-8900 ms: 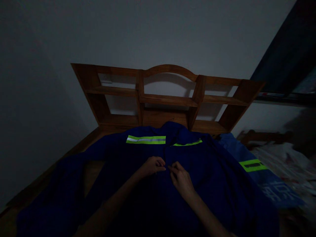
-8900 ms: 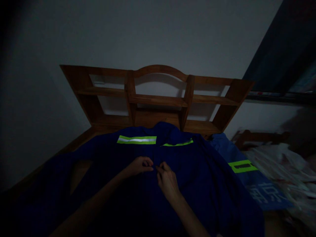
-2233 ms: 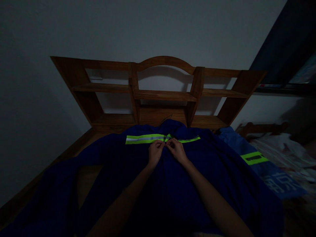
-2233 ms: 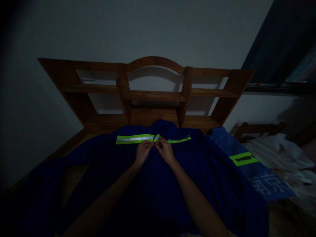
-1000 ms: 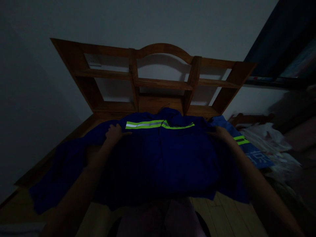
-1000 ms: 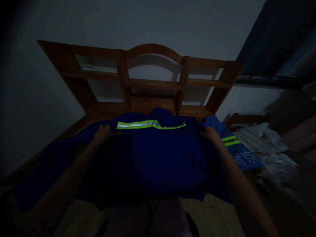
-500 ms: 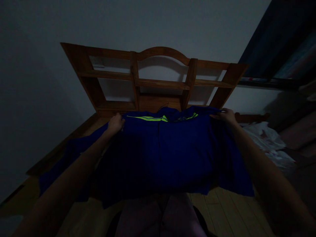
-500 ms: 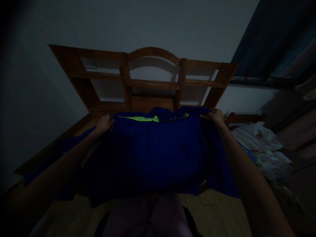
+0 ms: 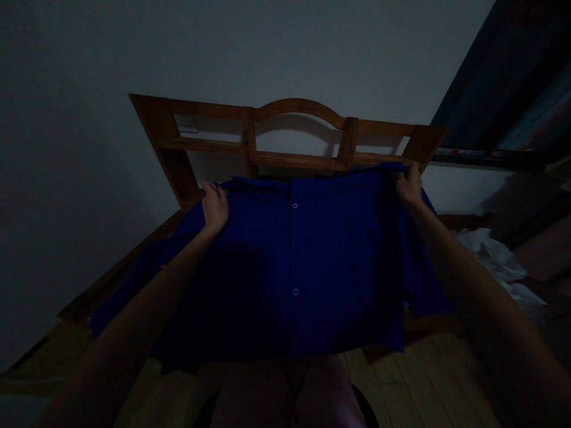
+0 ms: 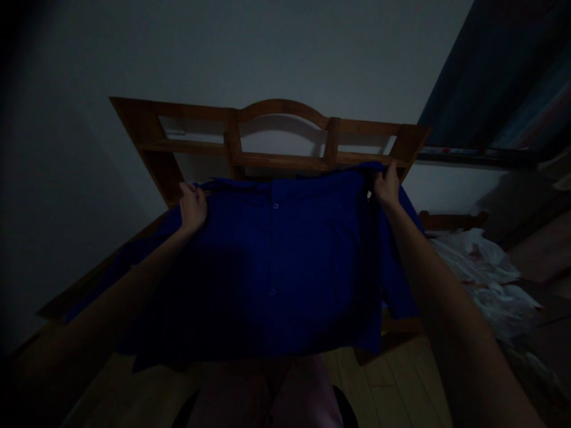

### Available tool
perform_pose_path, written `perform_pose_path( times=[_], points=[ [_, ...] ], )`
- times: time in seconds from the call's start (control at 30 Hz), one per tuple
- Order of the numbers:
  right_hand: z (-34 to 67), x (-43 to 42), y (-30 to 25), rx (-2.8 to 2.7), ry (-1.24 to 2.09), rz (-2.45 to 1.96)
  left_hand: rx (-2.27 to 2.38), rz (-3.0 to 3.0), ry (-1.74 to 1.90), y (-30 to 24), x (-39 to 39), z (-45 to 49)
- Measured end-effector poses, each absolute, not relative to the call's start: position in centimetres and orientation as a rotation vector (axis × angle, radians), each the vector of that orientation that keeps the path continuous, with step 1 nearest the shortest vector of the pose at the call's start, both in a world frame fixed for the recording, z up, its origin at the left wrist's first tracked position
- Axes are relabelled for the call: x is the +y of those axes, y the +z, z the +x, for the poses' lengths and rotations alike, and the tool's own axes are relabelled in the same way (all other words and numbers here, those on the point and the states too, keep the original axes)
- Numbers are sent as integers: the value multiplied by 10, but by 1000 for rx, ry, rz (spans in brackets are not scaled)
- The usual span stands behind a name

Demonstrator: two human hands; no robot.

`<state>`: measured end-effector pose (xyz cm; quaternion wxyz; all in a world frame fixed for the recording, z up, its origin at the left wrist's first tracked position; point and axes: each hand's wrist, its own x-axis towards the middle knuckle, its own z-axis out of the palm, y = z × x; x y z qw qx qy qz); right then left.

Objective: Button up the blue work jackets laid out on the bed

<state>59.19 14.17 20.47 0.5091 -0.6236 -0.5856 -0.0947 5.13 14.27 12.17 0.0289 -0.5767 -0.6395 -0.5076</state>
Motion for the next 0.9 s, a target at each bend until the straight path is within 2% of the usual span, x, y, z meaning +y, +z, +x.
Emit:
perform_pose_path(
  times=[0.23, 0.43, 0.53, 0.63, 0.77, 0.83, 0.9],
  points=[
    [584, 163, 176, -1713, -286, -1513, -1850, -2031, -1153, 86, 161, 51],
    [583, 156, 98, -1998, 67, -2018, -1941, -2341, -546, 16, 157, 39],
    [583, 142, 69, -2080, 120, -2166, -2032, -2382, -350, 2, 148, 36],
    [576, 126, 62, -2130, 36, -2260, -1972, -2317, -361, 11, 137, 45],
    [542, 93, 76, -2057, -278, -2344, -1853, -2341, -470, 31, 103, 81],
    [513, 65, 82, -2063, -378, -2228, -1760, -2480, -596, 33, 71, 108],
    [479, 31, 84, -2149, -320, -1998, -1659, -2621, -702, 28, 35, 137]
  ],
)
